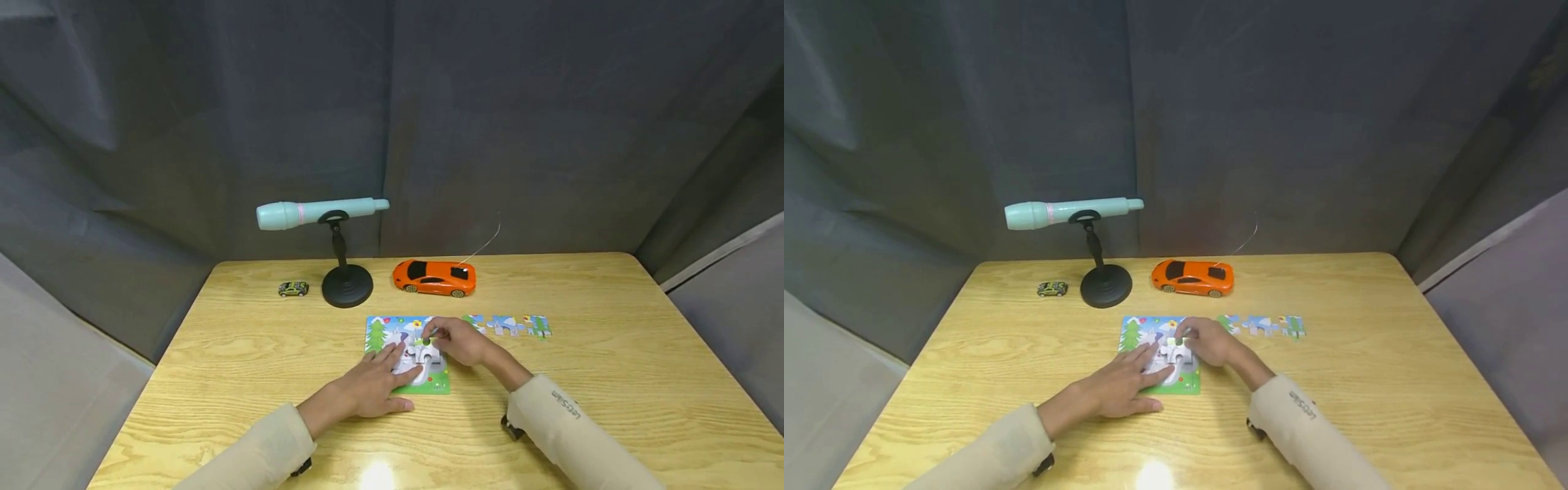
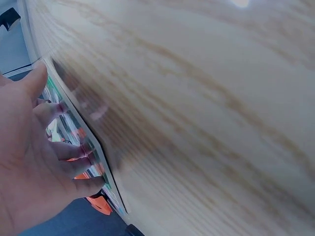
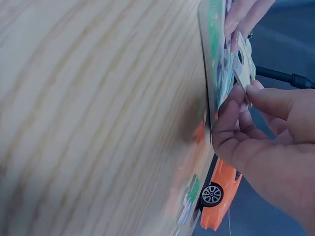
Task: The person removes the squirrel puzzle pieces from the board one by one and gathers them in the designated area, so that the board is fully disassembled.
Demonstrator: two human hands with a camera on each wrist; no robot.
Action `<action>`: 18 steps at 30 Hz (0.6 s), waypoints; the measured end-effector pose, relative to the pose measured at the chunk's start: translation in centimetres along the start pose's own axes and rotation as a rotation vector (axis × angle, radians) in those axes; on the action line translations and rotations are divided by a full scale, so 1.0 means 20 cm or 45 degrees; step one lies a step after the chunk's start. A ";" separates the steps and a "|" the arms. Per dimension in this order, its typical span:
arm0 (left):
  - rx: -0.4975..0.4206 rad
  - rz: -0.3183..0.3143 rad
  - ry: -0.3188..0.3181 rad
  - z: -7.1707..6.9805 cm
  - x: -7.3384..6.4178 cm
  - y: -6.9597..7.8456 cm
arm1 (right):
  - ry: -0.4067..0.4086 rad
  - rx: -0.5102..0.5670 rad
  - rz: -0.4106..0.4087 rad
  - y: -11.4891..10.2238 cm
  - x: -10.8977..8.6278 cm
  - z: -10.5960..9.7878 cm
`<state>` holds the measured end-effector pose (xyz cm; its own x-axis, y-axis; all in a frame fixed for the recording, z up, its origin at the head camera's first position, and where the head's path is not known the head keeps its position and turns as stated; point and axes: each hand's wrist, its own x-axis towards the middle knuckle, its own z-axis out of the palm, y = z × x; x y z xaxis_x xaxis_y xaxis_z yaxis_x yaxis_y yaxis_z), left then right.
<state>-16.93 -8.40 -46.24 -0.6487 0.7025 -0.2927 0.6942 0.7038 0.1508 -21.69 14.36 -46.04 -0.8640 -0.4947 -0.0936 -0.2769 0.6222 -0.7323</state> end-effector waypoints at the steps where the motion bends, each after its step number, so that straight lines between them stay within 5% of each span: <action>1: 0.004 -0.001 0.001 0.00 0.00 0.00 | 0.005 0.003 0.002 0.00 0.00 0.00; 18: 0.005 0.009 0.011 0.01 0.00 -0.01 | 0.055 0.116 0.083 0.17 -0.16 -0.23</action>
<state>-17.00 -8.46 -46.44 -0.6462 0.7084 -0.2838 0.7000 0.6983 0.1493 -21.91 20.86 -45.09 -0.8967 -0.4273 -0.1154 -0.1818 0.5934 -0.7841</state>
